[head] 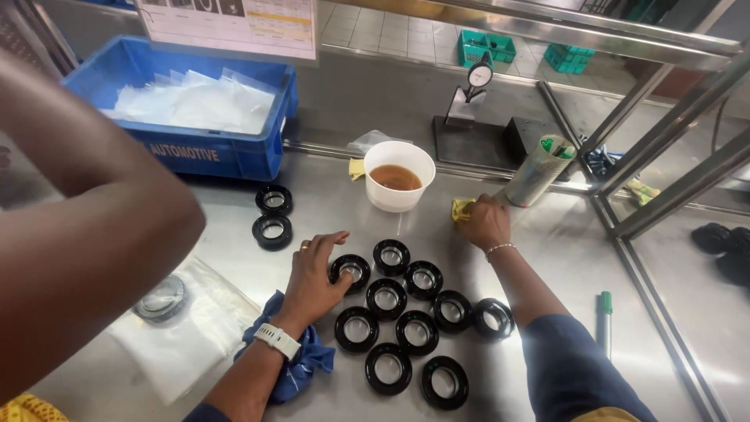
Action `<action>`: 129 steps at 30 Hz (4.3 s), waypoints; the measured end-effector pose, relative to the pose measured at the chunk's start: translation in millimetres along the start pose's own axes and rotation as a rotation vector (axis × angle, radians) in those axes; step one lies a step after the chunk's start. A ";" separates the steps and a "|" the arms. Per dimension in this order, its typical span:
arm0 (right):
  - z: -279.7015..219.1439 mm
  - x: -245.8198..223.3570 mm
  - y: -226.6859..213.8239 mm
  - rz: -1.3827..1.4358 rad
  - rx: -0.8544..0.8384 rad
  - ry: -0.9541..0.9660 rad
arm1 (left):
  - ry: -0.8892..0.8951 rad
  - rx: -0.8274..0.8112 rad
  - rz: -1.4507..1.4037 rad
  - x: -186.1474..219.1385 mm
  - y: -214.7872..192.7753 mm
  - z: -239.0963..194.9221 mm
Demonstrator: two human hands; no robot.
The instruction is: Inspecting, cleaning, and marking circular black bearing-like components on a metal workbench.
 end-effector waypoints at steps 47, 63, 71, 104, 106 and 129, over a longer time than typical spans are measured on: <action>137.6 -133.0 -7.5 -0.102 -0.297 -0.283 | 0.011 -0.032 -0.059 13.0 3.6 -0.1; 90.0 -162.1 -20.2 0.111 -0.207 -0.344 | -0.084 -0.303 0.022 -8.9 23.2 -4.6; 75.7 -141.3 -20.0 0.433 -0.112 -0.198 | -0.139 -0.149 0.059 -17.9 19.5 -5.4; -222.7 -103.2 -154.2 1.696 -0.327 0.336 | 0.050 -0.242 -0.606 148.6 12.7 -44.4; -224.5 -103.2 -150.5 1.717 -0.295 0.331 | 0.280 -0.180 -0.651 162.1 3.9 -44.3; -258.2 -58.7 -109.0 1.492 -0.137 0.408 | -0.342 0.181 0.855 -106.6 -44.0 29.8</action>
Point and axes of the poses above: each hand's wrist, its own z-axis towards the middle knuckle, its own y-axis out of the palm, x = y × z, the point moved 6 cm from there along z, towards the middle knuckle, and after that the axes turned 10 degrees about -z, right-handed, at the moved point
